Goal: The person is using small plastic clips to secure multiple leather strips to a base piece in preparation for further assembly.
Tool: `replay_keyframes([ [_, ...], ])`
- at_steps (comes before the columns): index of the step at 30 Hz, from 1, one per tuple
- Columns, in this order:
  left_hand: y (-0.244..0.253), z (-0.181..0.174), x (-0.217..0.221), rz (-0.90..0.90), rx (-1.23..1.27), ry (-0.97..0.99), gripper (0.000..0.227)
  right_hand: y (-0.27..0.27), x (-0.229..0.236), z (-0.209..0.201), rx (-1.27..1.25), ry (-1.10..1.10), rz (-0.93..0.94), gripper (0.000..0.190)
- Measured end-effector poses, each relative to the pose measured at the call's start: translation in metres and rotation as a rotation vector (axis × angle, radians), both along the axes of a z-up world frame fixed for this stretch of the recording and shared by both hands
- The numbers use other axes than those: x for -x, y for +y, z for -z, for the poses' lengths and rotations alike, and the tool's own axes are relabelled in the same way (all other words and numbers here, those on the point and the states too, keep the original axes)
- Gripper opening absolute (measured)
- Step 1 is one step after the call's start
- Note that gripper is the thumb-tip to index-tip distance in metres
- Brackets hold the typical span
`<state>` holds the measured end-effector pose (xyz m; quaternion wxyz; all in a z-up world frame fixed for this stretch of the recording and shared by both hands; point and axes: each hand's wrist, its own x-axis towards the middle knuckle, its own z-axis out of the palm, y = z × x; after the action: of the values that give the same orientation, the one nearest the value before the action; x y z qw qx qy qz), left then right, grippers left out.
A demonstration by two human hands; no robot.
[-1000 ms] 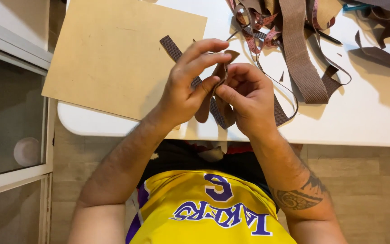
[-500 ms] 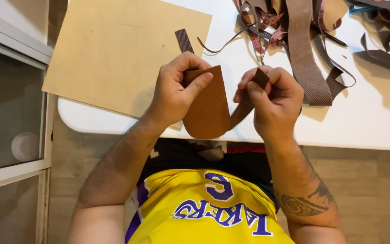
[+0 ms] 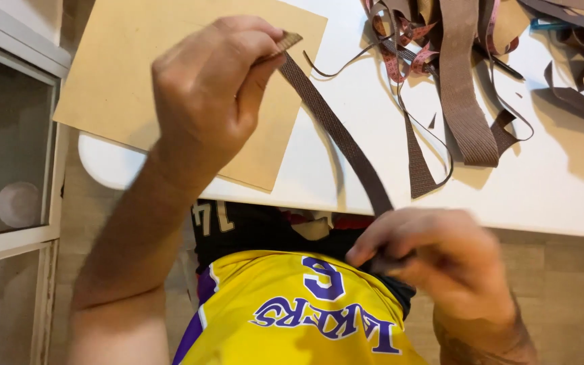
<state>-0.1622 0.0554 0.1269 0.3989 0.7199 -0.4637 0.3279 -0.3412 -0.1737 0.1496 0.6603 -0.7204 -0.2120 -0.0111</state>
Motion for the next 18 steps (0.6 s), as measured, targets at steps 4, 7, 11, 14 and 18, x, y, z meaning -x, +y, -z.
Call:
replay_keyframes([
  [4, 0.015, -0.003, -0.012, -0.09, -0.023, 0.012, 0.007, 0.0, -0.007, 0.0, -0.001, 0.09, -0.97, 0.056],
  [7, 0.006, 0.0, -0.019, 0.004, 0.045, 0.077, 0.008, -0.019, -0.015, 0.007, -0.631, -0.063, -1.158, 0.052],
  [11, -0.028, 0.012, -0.022, 0.145, 0.093, 0.304, 0.013, 0.007, -0.04, 0.026, -0.74, -0.025, -0.085, 0.032],
  [14, -0.054, 0.035, -0.027, 0.279, 0.059, 0.507, 0.012, -0.005, -0.086, 0.091, -0.425, 0.022, 0.311, 0.028],
  [18, -0.069, 0.047, -0.046, 0.394, 0.12, 0.746, 0.013, -0.006, -0.134, 0.107, -0.552, 0.009, 0.452, 0.017],
])
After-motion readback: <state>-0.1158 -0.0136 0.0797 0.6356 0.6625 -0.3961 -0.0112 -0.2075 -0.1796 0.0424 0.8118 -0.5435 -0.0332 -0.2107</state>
